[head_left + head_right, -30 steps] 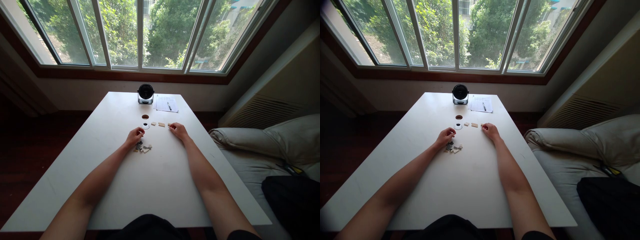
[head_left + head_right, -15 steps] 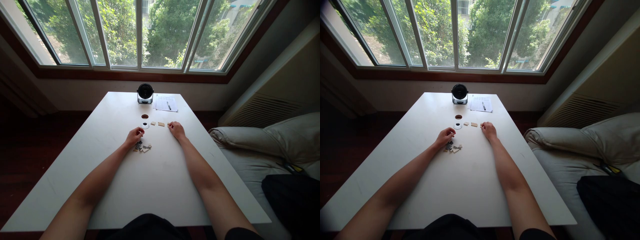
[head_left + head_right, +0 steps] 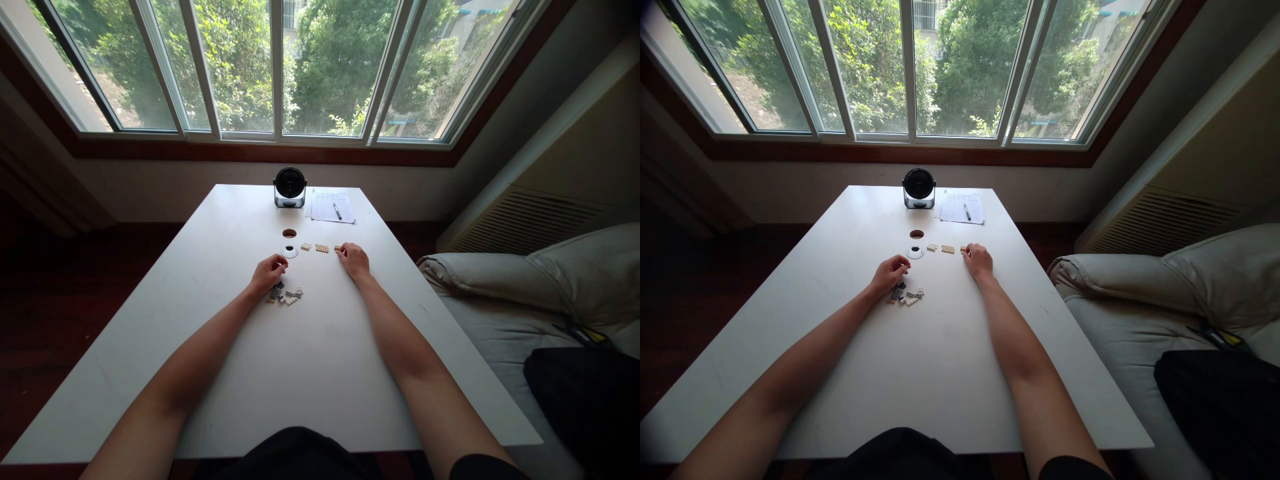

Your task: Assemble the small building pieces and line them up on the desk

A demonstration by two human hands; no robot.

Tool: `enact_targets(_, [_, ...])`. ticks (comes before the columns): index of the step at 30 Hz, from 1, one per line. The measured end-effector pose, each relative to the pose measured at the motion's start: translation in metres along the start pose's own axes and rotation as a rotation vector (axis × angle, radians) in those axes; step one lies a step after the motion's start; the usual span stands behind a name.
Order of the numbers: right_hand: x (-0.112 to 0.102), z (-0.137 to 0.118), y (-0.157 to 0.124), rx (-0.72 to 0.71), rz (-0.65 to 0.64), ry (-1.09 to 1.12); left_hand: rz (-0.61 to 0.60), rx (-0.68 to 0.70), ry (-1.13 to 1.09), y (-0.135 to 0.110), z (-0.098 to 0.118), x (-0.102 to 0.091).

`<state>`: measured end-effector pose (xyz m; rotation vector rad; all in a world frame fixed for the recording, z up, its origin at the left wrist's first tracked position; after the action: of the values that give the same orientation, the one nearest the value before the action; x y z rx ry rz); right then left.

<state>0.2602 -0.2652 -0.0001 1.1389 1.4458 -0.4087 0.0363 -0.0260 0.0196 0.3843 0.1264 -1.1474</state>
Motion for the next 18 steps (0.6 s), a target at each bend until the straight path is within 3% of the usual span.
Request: enact_targets(18, [0.0017, -0.0002, 0.0002, 0.053, 0.025, -0.014, 0.019, -0.01, -0.012, 0.0002, 0.0005, -0.0002])
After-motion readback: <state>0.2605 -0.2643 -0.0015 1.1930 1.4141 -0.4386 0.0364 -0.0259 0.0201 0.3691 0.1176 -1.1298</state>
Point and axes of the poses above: each hand's wrist, its own y-axis towards the middle knuckle, its own x-axis out of the palm, z = x × y, the point moved 2 cm from there along y, towards the middle knuckle, and after that the axes turned 6 degrees about -y, right-handed, at the moved point
